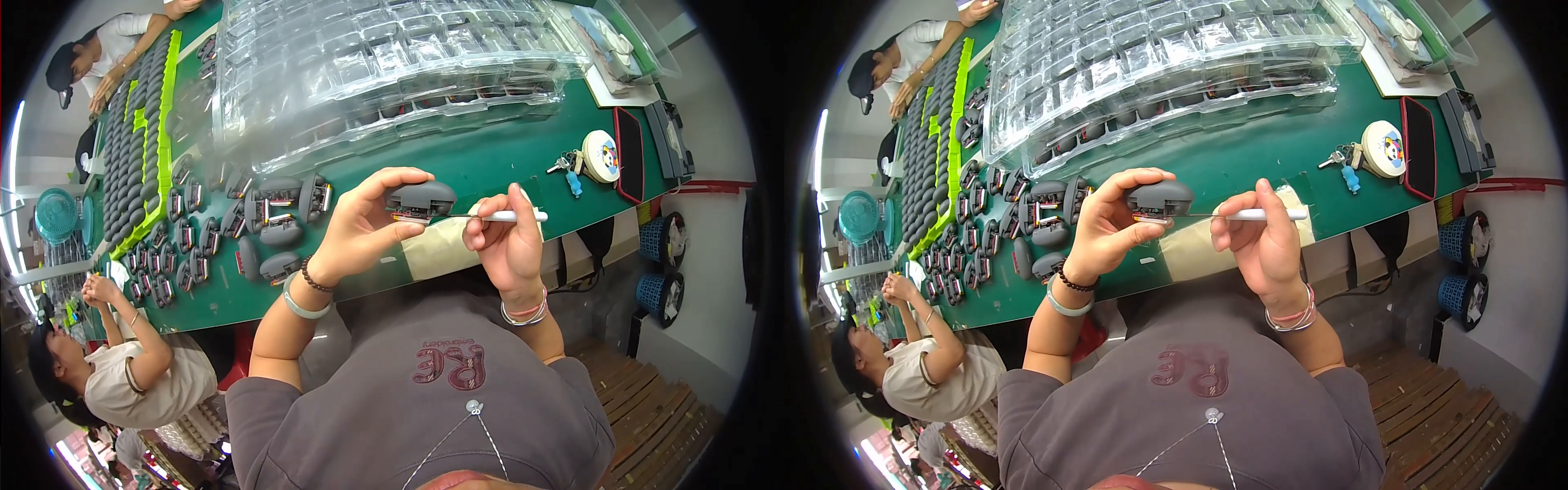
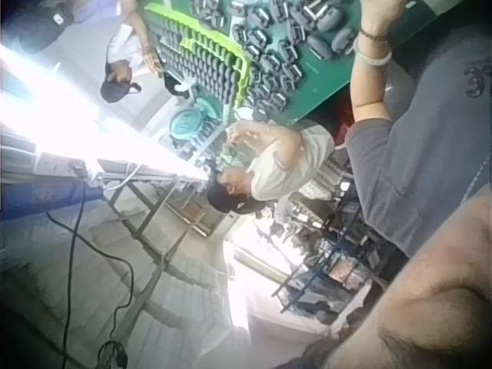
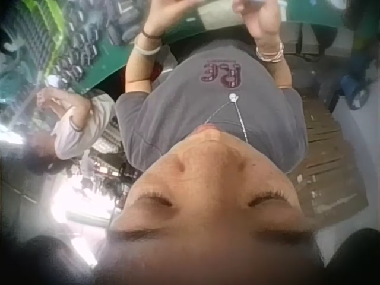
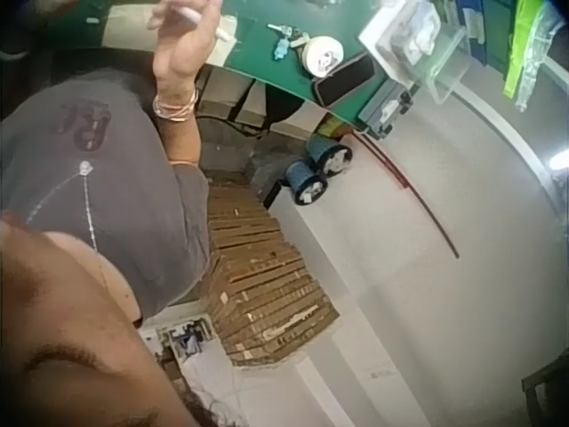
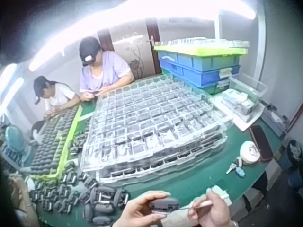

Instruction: The person assembles small black plastic components by hand and with an assembly tool at a work table.

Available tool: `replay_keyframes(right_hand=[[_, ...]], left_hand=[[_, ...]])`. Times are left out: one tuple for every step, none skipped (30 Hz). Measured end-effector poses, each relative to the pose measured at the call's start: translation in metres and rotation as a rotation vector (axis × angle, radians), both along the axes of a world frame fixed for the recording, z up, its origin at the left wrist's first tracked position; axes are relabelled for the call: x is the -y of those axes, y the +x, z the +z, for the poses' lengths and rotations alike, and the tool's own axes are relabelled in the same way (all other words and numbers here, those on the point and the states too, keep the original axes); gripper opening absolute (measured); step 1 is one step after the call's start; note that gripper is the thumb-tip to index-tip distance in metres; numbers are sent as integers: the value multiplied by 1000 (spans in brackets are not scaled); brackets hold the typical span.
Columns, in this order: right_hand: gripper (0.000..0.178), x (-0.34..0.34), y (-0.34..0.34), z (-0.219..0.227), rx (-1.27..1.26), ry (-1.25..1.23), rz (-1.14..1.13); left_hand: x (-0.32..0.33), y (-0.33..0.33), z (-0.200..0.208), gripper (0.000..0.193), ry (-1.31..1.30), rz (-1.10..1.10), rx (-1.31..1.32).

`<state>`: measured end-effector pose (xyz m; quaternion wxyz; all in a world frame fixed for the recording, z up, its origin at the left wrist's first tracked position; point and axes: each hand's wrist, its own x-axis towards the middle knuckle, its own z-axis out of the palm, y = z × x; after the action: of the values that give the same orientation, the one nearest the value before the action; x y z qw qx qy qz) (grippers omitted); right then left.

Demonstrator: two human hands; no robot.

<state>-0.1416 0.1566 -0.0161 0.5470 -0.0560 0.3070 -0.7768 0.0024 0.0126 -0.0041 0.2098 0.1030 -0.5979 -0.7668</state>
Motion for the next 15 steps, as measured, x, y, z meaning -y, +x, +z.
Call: replay_keyframes(right_hand=[[50, 1, -2, -2, -2, 1, 0], [50, 1, -3, -4, 65, 8, 31], [50, 1, -4, -5, 131, 16, 62], [50, 1, -3, -4, 131, 17, 65], [50, 0, 0, -2, 7, 31, 3], [51, -1, 2, -1, -116, 46, -58], [51, -2, 5, 0, -117, 46, -56], [51, -4, 7, 0, -296, 9, -119], [51, -5, 8, 1, -476, -28, -181], [51, -5, 9, 1, -477, -28, -180], [51, -5, 9, 1, -519, -36, -182], [51, -5, 9, 1, -562, -43, -185], [51, -4, 9, 0, -563, -44, -182], [51, -4, 8, 0, -533, -45, -179], [51, -4, 8, 0, -503, -46, -175]], left_hand=[[0, 0, 0, 50, 1, 0, -2], [1, 0, 0, 50, -49, 14, 3], [1, 0, -1, 50, -99, 29, 8], [2, 0, -1, 50, -99, 31, 8], [2, -1, -2, 49, -122, 48, 27], [3, -1, -3, 49, -145, 65, 47], [3, 0, -3, 49, -144, 67, 47], [2, -1, -2, 49, -145, 78, 57], [2, -1, -2, 49, -147, 88, 67], [2, -1, -1, 49, -146, 90, 66], [3, -1, -1, 49, -164, 90, 62], [3, -1, -1, 48, -182, 90, 58], [3, -1, -1, 48, -181, 93, 57], [3, 0, -1, 48, -191, 93, 62], [3, 0, -2, 48, -201, 94, 67]])
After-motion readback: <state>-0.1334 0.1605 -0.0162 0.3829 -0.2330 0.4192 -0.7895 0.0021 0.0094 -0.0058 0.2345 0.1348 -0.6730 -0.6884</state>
